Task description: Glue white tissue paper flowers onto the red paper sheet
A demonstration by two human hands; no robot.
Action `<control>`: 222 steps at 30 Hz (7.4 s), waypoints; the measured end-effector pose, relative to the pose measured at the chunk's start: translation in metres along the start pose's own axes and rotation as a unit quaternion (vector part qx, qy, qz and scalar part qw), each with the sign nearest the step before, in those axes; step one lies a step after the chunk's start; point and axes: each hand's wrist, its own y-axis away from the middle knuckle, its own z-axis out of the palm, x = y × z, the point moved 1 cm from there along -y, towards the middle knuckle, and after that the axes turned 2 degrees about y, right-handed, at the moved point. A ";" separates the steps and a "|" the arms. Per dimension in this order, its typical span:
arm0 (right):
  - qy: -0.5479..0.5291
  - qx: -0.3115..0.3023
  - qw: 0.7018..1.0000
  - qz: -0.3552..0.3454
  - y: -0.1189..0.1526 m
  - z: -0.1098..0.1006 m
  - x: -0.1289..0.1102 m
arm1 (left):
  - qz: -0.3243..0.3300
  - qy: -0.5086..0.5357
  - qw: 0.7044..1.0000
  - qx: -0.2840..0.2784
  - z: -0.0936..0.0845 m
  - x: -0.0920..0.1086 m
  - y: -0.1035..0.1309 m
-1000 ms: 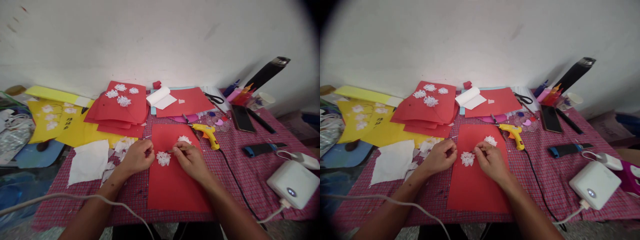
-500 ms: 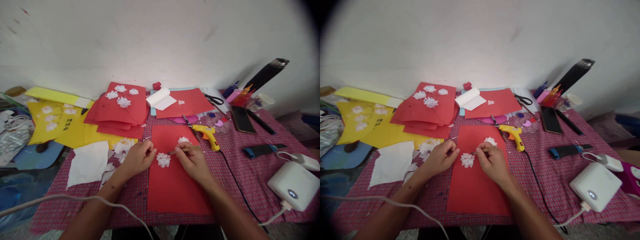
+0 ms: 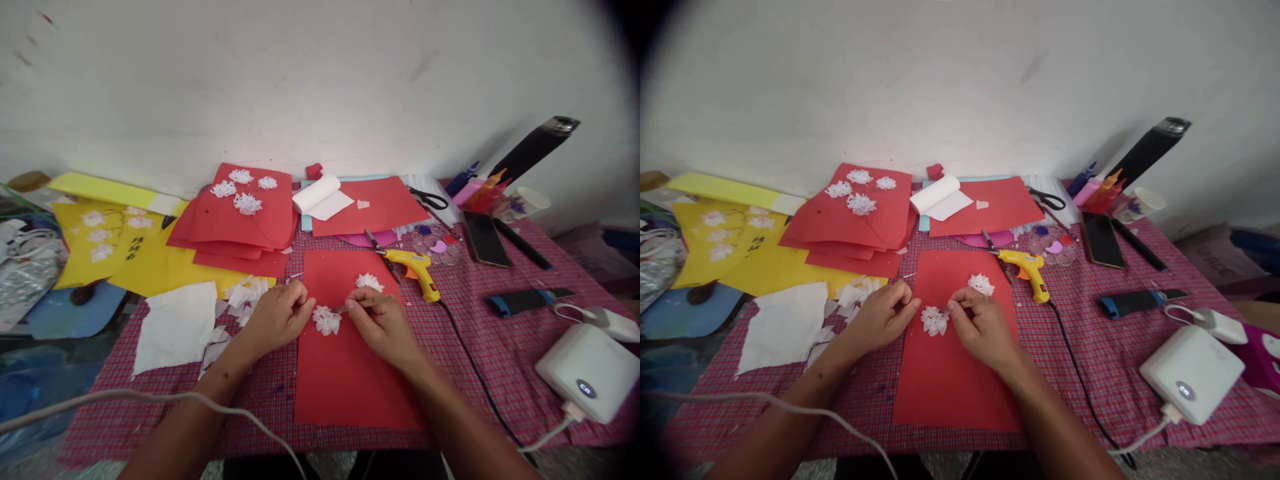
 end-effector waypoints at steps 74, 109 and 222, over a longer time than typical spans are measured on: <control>-0.169 0.023 0.975 0.143 -0.012 0.006 0.027 | 0.030 -0.045 0.996 -0.066 0.001 -0.004 0.000; -0.254 0.033 0.960 0.113 -0.008 -0.003 0.017 | 0.049 -0.020 0.993 -0.102 -0.006 -0.011 0.000; 0.325 0.013 0.945 -0.030 0.106 -0.004 0.037 | -0.224 0.055 0.969 0.095 -0.076 -0.032 0.110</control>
